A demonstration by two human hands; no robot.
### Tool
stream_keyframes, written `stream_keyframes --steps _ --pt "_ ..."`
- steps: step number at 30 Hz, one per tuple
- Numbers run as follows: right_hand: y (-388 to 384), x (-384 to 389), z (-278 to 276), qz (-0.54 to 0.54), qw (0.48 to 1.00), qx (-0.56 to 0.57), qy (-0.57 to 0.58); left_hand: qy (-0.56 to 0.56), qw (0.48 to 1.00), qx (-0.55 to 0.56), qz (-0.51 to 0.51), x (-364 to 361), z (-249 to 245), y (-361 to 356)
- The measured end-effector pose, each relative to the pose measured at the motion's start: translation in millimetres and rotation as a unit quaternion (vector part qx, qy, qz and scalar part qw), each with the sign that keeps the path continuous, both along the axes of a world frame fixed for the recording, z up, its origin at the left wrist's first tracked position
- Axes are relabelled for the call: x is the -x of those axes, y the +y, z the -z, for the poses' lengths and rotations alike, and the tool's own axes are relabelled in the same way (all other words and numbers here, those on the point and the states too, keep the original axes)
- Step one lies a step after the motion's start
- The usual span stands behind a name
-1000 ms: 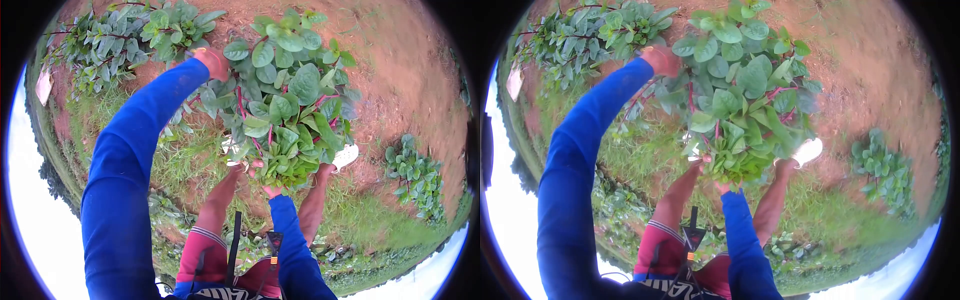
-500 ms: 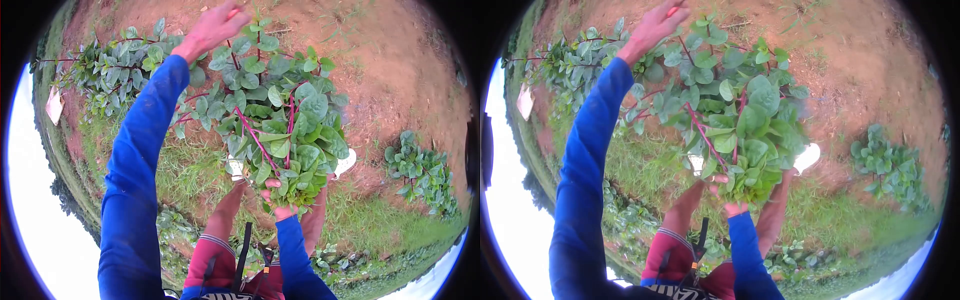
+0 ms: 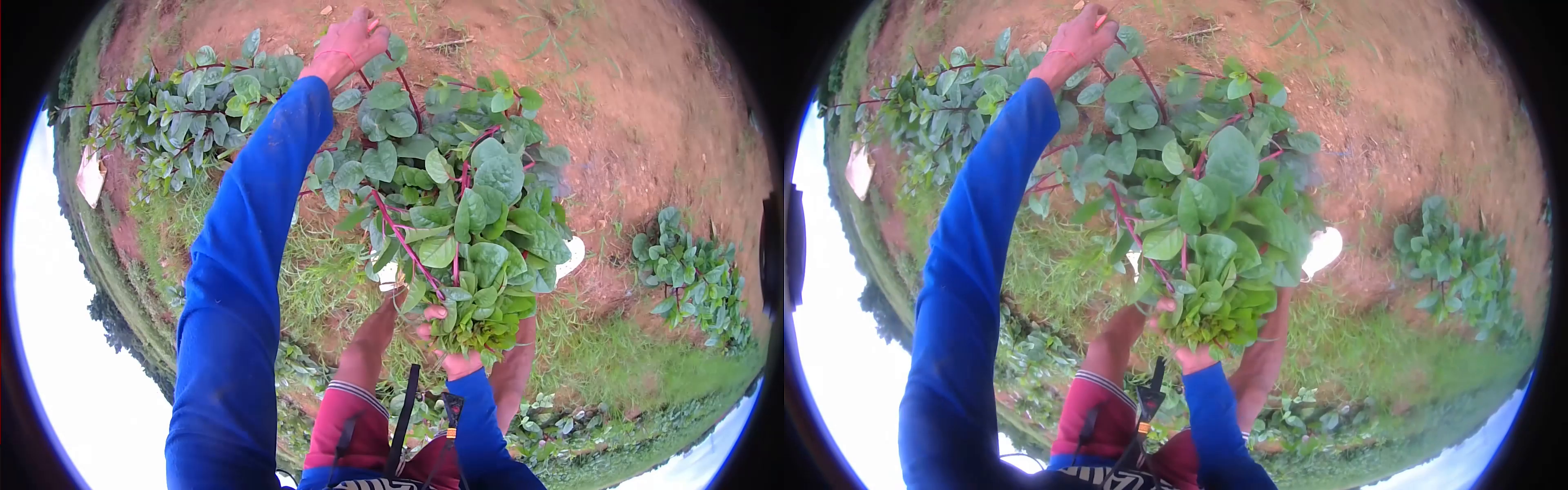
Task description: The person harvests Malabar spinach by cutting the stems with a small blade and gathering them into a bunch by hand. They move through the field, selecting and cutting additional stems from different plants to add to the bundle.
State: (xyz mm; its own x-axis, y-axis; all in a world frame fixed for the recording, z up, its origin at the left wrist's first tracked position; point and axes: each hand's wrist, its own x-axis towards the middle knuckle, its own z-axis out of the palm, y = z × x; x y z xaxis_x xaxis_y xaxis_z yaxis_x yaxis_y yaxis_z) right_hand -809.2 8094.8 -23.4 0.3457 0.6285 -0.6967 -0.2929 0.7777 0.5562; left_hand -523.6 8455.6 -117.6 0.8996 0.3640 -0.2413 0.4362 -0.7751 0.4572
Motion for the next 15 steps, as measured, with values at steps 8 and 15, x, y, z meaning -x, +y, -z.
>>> stream_keyframes --steps 8,15 --pt "4 10 -39 -0.047 0.994 0.008 0.095 0.058 0.941 0.327 -0.067 -9 22 -4" --pt "46 -30 1 -0.019 0.998 0.067 0.011 -0.058 0.949 0.31 -0.013 60 -21 -40"
